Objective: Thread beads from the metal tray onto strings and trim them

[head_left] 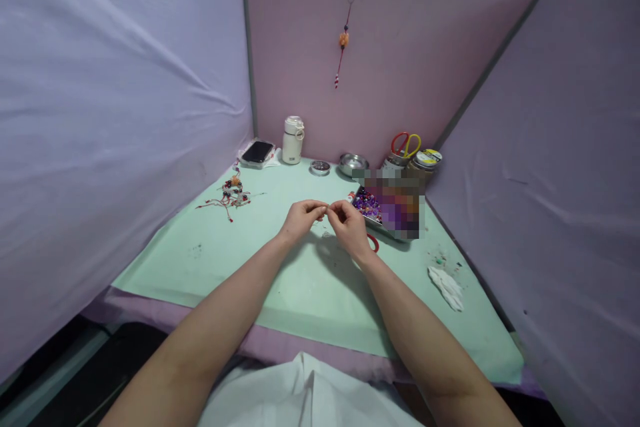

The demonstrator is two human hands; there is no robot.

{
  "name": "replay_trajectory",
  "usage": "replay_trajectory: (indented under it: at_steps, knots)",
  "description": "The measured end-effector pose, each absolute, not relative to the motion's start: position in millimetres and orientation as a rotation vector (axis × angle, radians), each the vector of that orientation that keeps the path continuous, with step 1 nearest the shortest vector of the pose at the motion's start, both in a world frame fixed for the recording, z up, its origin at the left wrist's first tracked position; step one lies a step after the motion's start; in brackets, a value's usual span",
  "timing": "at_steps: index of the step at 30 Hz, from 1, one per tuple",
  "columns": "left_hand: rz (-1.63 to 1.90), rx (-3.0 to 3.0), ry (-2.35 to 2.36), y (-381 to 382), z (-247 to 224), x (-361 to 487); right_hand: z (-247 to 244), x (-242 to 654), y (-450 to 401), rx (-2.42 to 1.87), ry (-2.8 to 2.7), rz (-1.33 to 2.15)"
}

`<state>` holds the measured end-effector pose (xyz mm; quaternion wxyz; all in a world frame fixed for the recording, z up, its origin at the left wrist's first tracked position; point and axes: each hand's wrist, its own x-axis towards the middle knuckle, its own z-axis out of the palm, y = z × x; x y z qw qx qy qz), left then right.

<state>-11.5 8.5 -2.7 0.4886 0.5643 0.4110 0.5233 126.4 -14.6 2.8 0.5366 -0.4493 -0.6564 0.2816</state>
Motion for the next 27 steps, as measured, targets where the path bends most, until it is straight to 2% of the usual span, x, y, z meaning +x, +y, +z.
replay_trajectory:
  at_steps: [13,27]
  knots:
    - [1.336,1.061,0.894,15,1,-20,-3,126,-13,-1.145,-1.653,0.489]
    - [1.196,0.826,0.789,15,7,-30,0,125,-15,-1.128,-1.659,0.548]
